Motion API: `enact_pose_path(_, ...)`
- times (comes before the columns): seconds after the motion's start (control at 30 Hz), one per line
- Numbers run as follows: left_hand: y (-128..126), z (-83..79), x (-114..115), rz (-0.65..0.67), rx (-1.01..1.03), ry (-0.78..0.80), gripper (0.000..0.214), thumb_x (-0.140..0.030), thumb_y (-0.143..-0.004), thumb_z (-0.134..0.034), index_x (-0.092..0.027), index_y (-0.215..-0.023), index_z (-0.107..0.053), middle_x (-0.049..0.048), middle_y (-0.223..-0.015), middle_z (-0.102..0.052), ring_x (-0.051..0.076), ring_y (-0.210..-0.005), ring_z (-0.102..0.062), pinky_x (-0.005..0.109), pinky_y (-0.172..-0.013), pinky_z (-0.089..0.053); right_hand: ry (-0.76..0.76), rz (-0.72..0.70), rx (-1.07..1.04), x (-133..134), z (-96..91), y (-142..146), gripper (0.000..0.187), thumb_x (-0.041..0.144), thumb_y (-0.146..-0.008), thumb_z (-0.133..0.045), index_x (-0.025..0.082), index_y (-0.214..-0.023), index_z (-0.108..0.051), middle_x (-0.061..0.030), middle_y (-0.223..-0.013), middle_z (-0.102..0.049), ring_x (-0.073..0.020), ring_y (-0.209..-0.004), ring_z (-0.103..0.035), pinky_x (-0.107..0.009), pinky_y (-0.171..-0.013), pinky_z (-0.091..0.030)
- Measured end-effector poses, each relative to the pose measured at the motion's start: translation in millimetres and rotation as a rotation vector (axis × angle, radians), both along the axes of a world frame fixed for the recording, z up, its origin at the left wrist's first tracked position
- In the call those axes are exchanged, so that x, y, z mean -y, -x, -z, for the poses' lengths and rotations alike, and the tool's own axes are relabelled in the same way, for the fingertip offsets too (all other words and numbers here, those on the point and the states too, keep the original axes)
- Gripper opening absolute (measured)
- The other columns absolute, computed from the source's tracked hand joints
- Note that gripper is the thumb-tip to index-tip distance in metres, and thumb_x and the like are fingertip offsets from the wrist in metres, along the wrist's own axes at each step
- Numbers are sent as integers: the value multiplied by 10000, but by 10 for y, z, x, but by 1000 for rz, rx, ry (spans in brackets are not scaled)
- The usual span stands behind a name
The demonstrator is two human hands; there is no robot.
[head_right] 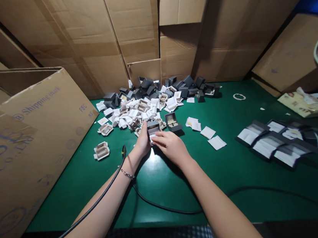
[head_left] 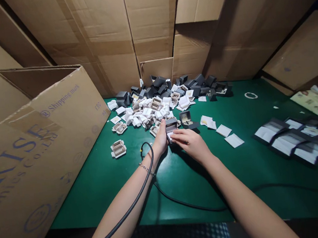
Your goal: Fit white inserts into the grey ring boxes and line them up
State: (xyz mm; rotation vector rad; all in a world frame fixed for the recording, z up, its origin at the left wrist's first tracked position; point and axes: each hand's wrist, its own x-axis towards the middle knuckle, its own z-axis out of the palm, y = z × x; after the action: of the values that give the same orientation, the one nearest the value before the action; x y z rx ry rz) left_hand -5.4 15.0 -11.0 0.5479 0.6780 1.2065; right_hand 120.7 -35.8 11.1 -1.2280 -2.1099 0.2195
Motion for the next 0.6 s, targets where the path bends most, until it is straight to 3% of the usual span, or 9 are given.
enact_pose_path(0.37,5,44,-2,56,-9,-68,443,-555,-787,-574,-149,-934,-678,101,-846,-730,242,-860,-690,337,-763,-542,21,-23,1,-17,-9,-11,171,254,-833,-614,281,-918,-761,-37,-1035,-732,-208,-891,-659,-377,-829,-540)
enact_pose_path(0.6,10,-75,26,18,2,24,463,-553,-819,-533,-133,-952,-674,91,-815,-733,218,-820,-698,323,-775,-540,45,-71,-1,5,-20,-18,231,204,-840,-571,272,-972,-748,-44,-1091,-715,-225,-975,-637,-414,-868,-532)
